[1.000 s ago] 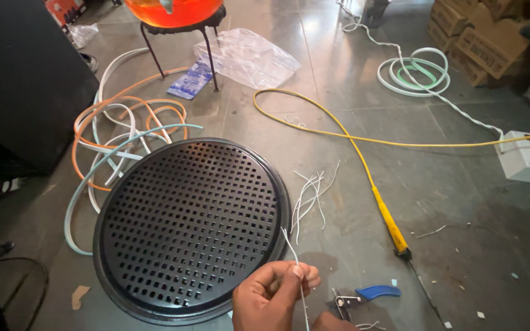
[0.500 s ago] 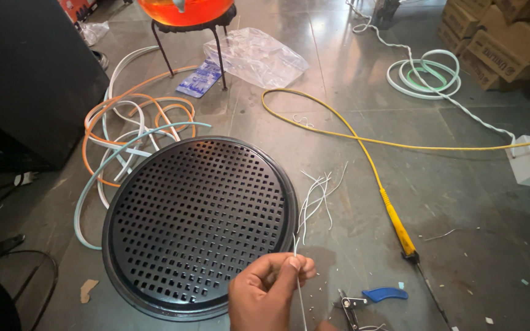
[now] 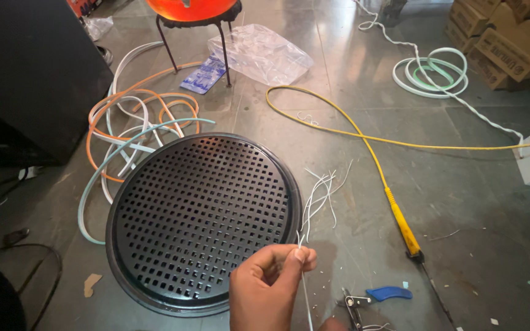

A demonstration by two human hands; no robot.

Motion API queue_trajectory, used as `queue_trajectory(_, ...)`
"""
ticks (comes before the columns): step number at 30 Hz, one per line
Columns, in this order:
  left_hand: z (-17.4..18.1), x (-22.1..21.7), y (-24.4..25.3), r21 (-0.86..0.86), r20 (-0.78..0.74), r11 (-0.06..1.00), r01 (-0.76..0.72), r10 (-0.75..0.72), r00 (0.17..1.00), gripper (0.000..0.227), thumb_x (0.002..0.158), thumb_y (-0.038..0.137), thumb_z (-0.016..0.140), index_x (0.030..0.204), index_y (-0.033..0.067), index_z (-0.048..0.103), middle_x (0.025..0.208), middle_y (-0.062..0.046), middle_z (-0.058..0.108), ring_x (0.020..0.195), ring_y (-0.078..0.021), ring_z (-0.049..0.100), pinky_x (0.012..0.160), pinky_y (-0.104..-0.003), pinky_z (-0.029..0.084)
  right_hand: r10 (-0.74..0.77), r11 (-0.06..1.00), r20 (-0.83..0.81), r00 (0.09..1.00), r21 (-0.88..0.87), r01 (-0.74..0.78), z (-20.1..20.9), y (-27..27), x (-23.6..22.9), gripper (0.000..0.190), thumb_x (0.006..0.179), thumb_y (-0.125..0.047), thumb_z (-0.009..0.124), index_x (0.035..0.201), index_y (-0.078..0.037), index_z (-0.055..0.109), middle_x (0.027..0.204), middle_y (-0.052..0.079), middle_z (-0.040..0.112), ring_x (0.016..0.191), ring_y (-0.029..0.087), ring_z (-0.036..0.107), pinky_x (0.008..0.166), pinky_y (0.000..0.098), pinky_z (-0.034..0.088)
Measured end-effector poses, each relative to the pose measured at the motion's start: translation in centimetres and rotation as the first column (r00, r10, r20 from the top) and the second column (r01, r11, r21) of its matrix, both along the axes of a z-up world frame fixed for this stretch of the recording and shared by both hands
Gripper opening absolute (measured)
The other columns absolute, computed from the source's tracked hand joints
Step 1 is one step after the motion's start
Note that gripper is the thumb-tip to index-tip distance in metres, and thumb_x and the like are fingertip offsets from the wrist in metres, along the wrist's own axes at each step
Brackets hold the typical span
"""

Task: The person strips the insulation off the ends of several white wires using a pair of wire strippers. They then insert the stripped ends into a small white plastic connector block.

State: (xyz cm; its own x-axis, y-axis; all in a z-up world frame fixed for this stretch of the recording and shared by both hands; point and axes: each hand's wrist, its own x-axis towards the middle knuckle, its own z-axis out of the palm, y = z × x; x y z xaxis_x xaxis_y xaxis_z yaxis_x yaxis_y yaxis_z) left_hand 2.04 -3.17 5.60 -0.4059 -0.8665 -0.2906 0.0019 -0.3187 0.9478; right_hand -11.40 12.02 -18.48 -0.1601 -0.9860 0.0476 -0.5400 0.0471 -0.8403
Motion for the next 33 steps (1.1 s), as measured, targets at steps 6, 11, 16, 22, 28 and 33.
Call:
queue_trajectory(6,0.8,-0.3,0.5,0.076,0.053,0.996,-0.035,0.031,0.998,0.016,0.088,0.014,0.071,0.09,-0.0003,0.079,0.079,-0.008,0.082,0.065,-0.0146,0.078,0.066,-0.028,0.063,-0.036,0.997,-0.018,0.999,-0.064,0.035,1.8,-0.1,0.1,0.013,0.088,-0.022,0.074,0.095,-0.012,0.079,0.083,0.002,0.08,0.081,0.013,0.077,0.071,0.0295,0.058)
queue_trajectory(11,0.5,-0.5,1.4,-0.128,0.246,0.989,0.079,-0.046,0.968,0.014,0.084,0.018,0.073,0.09,0.0081,0.081,0.07,-0.002,0.082,0.061,-0.0066,0.079,0.059,-0.024,0.06,-0.261,0.927,-0.097,0.961,-0.304,0.221,7.8,0.6,-0.7,0.015,0.087,-0.022,0.074,0.097,-0.013,0.081,0.085,0.003,0.082,0.083,0.014,0.079,0.073,0.0299,0.06)
queue_trajectory(16,-0.2,-1.0,2.2,-0.156,0.351,0.973,0.169,-0.105,0.931,0.014,0.083,0.023,0.078,0.092,0.0129,0.082,0.063,-0.004,0.08,0.057,-0.0077,0.077,0.057,-0.023,0.059,-0.609,0.791,-0.011,0.793,0.053,0.609,13.8,0.2,1.6,0.019,0.084,-0.026,0.079,0.1,-0.018,0.086,0.09,-0.001,0.079,0.077,0.011,0.075,0.06,0.0274,0.062)
queue_trajectory(22,-0.7,-1.4,3.3,-0.188,0.371,0.954,0.233,-0.15,0.916,0.016,0.08,0.02,0.077,0.093,0.0121,0.081,0.068,-0.005,0.08,0.06,-0.0083,0.08,0.059,-0.024,0.06,-0.675,0.737,0.111,0.729,0.124,0.664,19.0,0.3,0.5,0.022,0.087,-0.021,0.074,0.106,-0.012,0.081,0.086,0.004,0.079,0.077,0.011,0.078,0.071,0.0263,0.06)
queue_trajectory(28,-0.8,-2.1,4.5,-0.128,0.382,0.95,0.285,-0.218,0.898,0.017,0.081,0.022,0.078,0.094,0.0119,0.08,0.069,-0.007,0.081,0.062,-0.0108,0.081,0.061,-0.025,0.062,-0.645,0.75,0.366,0.671,0.134,0.647,20.1,0.5,-0.8,0.024,0.09,-0.01,0.066,0.11,-0.002,0.075,0.089,0.008,0.081,0.085,0.01,0.075,0.078,0.0262,0.059)
queue_trajectory(33,-0.8,-2.3,5.0,-0.119,0.364,0.943,0.311,-0.25,0.897,0.015,0.08,0.017,0.075,0.093,0.0099,0.08,0.073,-0.007,0.081,0.065,-0.0111,0.083,0.064,-0.025,0.064,-0.647,0.741,0.379,0.662,0.109,0.663,19.9,0.8,-1.0,0.02,0.091,-0.01,0.066,0.108,-0.002,0.075,0.086,0.008,0.081,0.082,0.009,0.074,0.076,0.0257,0.058)
